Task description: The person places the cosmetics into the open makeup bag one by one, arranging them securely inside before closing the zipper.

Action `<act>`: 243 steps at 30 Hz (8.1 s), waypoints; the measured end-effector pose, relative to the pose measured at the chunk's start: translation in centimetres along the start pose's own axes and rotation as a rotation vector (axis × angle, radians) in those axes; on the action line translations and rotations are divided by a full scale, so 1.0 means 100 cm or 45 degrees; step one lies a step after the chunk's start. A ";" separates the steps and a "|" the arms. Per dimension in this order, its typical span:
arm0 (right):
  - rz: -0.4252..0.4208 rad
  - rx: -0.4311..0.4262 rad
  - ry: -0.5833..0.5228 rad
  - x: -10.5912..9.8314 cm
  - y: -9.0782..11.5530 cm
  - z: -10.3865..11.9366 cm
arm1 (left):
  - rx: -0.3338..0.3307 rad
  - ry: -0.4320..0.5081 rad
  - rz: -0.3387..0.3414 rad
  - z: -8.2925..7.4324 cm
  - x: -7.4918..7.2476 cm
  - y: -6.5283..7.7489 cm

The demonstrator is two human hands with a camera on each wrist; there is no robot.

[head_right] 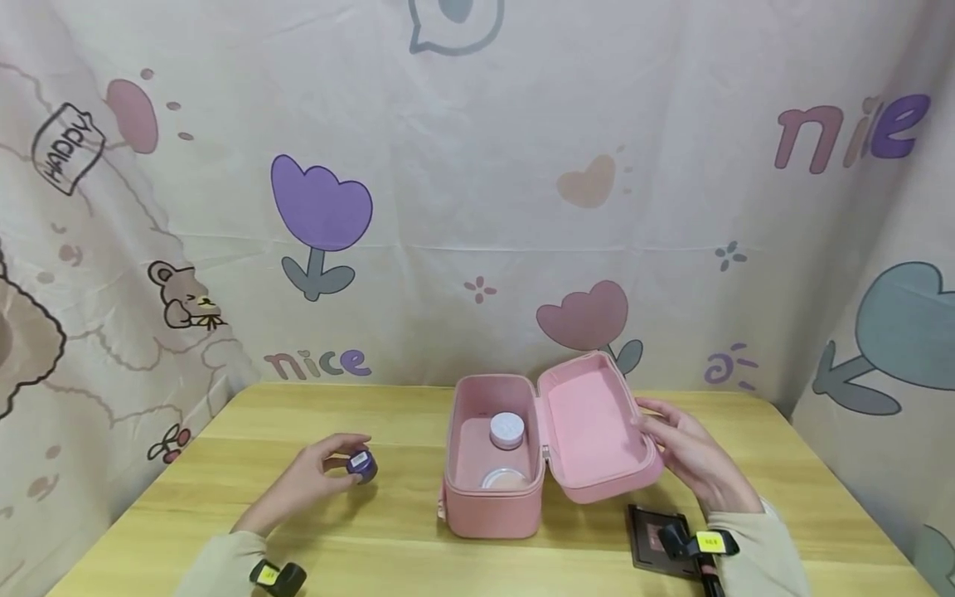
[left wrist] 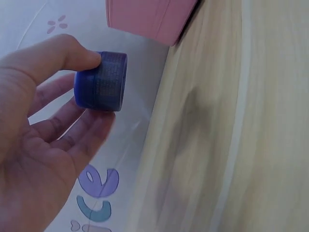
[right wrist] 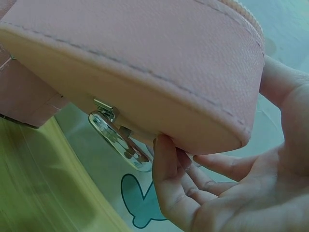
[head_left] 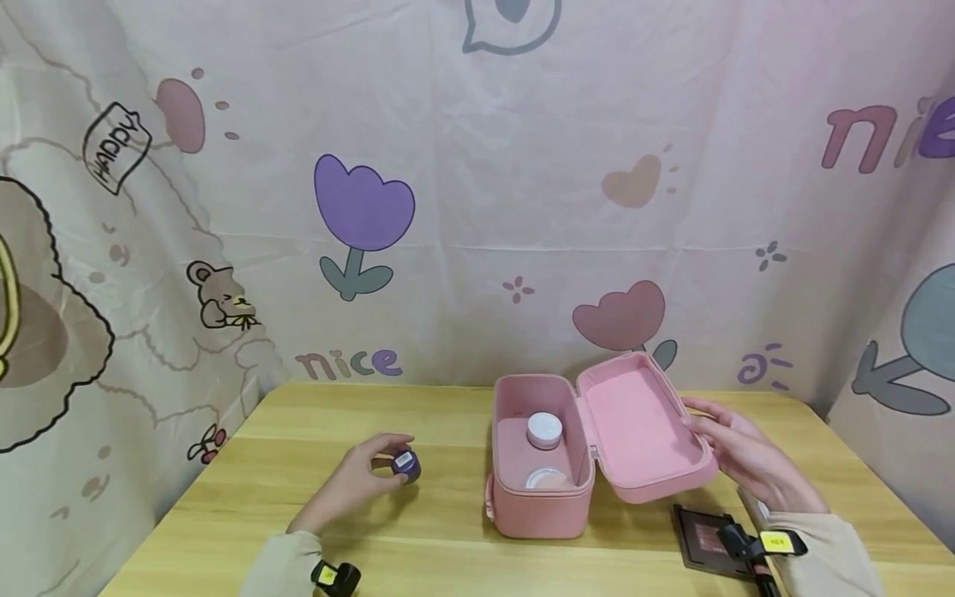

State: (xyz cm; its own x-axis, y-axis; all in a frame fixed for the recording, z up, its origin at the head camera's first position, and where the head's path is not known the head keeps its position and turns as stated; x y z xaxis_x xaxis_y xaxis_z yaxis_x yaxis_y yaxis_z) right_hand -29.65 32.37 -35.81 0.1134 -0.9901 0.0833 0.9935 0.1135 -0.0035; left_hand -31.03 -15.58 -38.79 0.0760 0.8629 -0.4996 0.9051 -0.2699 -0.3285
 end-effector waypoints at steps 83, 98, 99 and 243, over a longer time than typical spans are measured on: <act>0.007 0.005 -0.053 0.006 0.004 0.009 | 0.250 -0.035 0.422 -0.130 0.114 -0.079; 0.019 -0.018 -0.068 0.007 0.005 0.009 | 0.277 0.012 0.462 -0.133 0.147 -0.076; 0.015 -0.017 -0.069 0.007 0.005 0.009 | 0.280 0.012 0.460 -0.133 0.148 -0.075; -0.308 -0.050 1.334 -0.049 0.017 0.001 | -0.132 0.841 0.101 -0.024 0.081 -0.014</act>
State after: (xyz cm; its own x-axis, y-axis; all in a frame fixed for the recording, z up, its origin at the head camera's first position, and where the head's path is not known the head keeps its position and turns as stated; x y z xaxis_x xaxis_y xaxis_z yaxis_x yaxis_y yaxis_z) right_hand -28.52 37.42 -36.09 -0.1561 -0.5664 -0.8092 0.9877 -0.0792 -0.1351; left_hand -30.71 -7.16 -40.46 0.3542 0.9311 0.0874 0.9192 -0.3295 -0.2156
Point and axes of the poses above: each hand's wrist, its own y-axis away from the middle knuckle, its own x-axis out of the palm, z = x × y, the point moved 6 cm from there along -y, towards the middle knuckle, and after that the axes turned 7 degrees about -z, right-handed, at the moved point
